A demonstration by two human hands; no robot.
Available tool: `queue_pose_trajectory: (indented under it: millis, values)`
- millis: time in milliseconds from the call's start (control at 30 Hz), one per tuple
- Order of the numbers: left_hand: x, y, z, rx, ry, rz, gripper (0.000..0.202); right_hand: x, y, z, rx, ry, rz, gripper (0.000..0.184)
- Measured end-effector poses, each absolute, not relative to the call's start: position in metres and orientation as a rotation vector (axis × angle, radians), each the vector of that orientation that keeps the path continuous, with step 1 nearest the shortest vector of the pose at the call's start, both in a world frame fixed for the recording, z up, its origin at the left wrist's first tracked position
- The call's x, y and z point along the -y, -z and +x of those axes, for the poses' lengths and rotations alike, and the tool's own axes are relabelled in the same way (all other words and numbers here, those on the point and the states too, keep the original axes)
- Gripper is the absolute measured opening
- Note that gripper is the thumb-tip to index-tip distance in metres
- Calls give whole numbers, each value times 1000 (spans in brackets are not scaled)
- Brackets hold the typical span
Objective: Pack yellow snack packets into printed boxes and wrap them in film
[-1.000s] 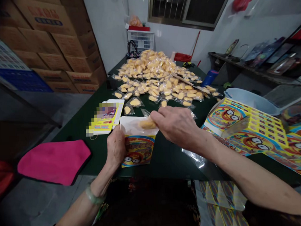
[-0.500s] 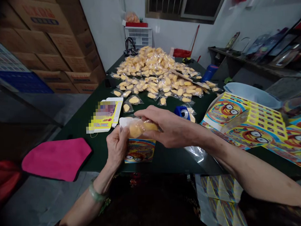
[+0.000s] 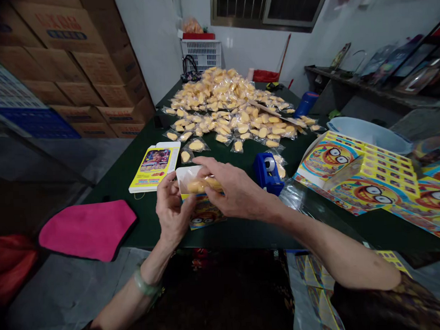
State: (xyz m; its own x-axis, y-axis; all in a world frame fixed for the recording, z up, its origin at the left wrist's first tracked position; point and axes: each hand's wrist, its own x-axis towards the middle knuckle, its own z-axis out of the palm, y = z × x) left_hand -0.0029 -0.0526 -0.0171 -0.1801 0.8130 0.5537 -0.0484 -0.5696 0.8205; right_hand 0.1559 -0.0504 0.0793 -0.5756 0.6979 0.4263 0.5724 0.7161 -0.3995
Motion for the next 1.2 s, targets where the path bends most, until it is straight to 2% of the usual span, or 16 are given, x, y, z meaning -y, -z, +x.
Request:
queue_pose_trajectory:
  millis: [167, 400, 600, 833, 1033, 1200]
  values:
    - [50, 2, -2, -1202, -1697, 1555, 28, 54, -92, 173, 2393, -139, -1031, 34]
    - [52, 3, -5, -1134, -1664, 1369, 28, 44, -87, 179, 2271, -44, -1005, 14]
    - [52, 1, -5, -971, -1742, 1345, 31, 44, -74, 167, 2517, 286, -981, 26]
    - [56, -4, -6, -889, -1743, 1433, 28, 34, -68, 165, 2494, 406, -877, 28]
    - [54, -1, 2, -901, -1738, 1264, 37, 46, -55, 173, 2685, 222, -956, 25]
    - [56, 2, 4, -987, -1673, 1247, 32, 62, -66, 172, 2222, 44, -903, 32]
